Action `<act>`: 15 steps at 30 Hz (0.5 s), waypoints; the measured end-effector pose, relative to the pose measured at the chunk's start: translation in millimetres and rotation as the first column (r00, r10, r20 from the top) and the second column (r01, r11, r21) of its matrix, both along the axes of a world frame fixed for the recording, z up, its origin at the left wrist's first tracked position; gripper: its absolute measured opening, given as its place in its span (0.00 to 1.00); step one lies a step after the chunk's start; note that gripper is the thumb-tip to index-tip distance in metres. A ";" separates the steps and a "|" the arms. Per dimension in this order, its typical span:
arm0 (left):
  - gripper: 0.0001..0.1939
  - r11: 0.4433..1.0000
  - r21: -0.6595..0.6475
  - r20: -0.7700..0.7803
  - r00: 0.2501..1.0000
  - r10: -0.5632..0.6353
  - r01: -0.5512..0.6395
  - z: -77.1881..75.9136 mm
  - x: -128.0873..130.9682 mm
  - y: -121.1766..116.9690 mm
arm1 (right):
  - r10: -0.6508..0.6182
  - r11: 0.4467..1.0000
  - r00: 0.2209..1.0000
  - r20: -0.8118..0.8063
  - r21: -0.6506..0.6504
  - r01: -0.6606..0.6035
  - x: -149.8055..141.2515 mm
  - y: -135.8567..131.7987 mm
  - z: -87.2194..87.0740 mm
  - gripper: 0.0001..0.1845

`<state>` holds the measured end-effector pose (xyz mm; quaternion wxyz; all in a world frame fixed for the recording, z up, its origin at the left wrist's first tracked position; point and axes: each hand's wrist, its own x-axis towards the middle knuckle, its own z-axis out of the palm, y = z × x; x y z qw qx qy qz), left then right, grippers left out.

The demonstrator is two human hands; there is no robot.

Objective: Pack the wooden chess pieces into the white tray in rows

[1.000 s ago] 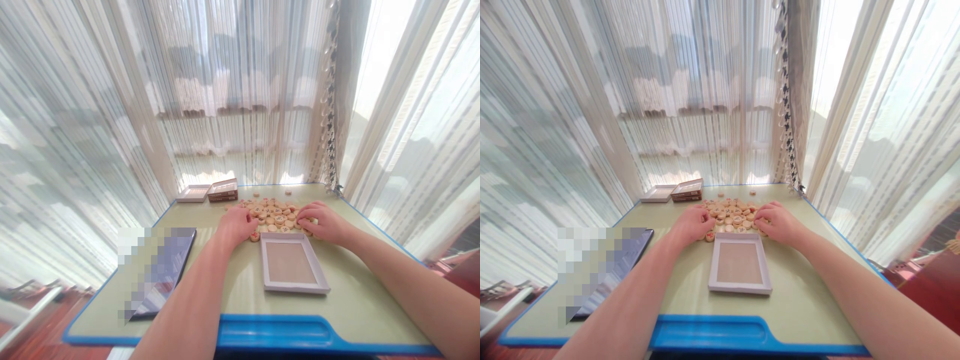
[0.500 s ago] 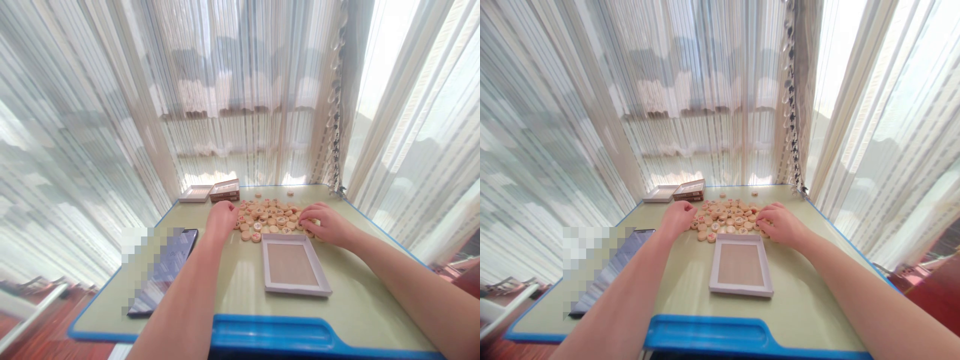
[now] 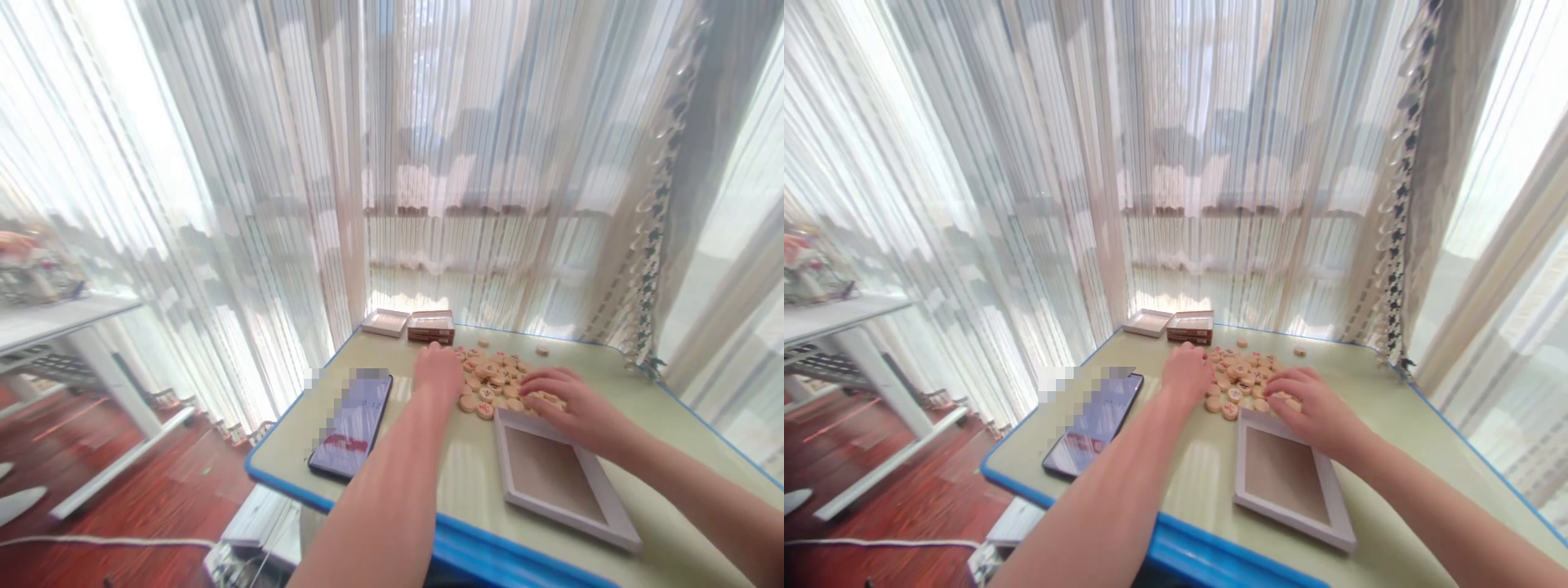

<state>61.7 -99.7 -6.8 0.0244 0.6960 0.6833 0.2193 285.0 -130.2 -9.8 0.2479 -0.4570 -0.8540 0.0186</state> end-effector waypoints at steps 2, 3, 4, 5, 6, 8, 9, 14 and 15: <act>0.18 0.997 0.051 -0.016 0.998 -0.059 0.060 -4.2 2.9 2.4 | 0.054 0.997 0.994 0.090 0.041 -0.058 -21.1 5.1 6.3 0.13; 0.18 0.995 0.071 -0.020 0.998 -0.068 0.069 -6.6 3.8 4.5 | 0.047 0.998 0.992 0.117 0.037 -0.051 -30.9 9.4 10.3 0.13; 0.18 0.994 0.084 -0.019 0.998 -0.065 0.066 -9.1 4.1 7.3 | 0.021 1.000 0.991 0.130 0.021 -0.024 -40.0 14.8 14.8 0.13; 0.17 0.993 0.099 -0.012 0.998 -0.056 0.057 -11.6 4.1 10.5 | -0.005 1.000 0.990 0.138 -0.001 0.005 -48.2 21.3 20.1 0.13; 0.17 0.993 0.113 0.001 0.999 -0.046 0.046 -14.1 3.7 14.2 | -0.026 0.999 0.989 0.149 -0.024 0.030 -55.4 28.5 26.0 0.13; 0.16 0.990 0.143 0.048 0.999 -0.024 0.017 -18.9 2.4 21.4 | -0.074 0.990 0.979 0.192 -0.101 0.095 -66.7 43.4 38.8 0.13; 0.16 0.988 0.155 0.079 0.997 -0.012 -0.001 -21.2 1.6 24.6 | -0.114 0.973 0.970 0.214 -0.174 0.152 -70.5 50.3 45.3 0.13; 0.14 0.981 0.188 0.172 0.985 0.007 -0.040 -27.9 0.7 31.0 | -0.024 0.884 0.955 0.297 -0.439 0.159 -72.3 68.1 63.8 0.25; 0.14 0.981 0.191 0.174 0.985 0.003 -0.036 -28.3 1.2 30.9 | -0.013 0.895 0.958 0.286 -0.424 0.139 -70.1 68.8 63.6 0.27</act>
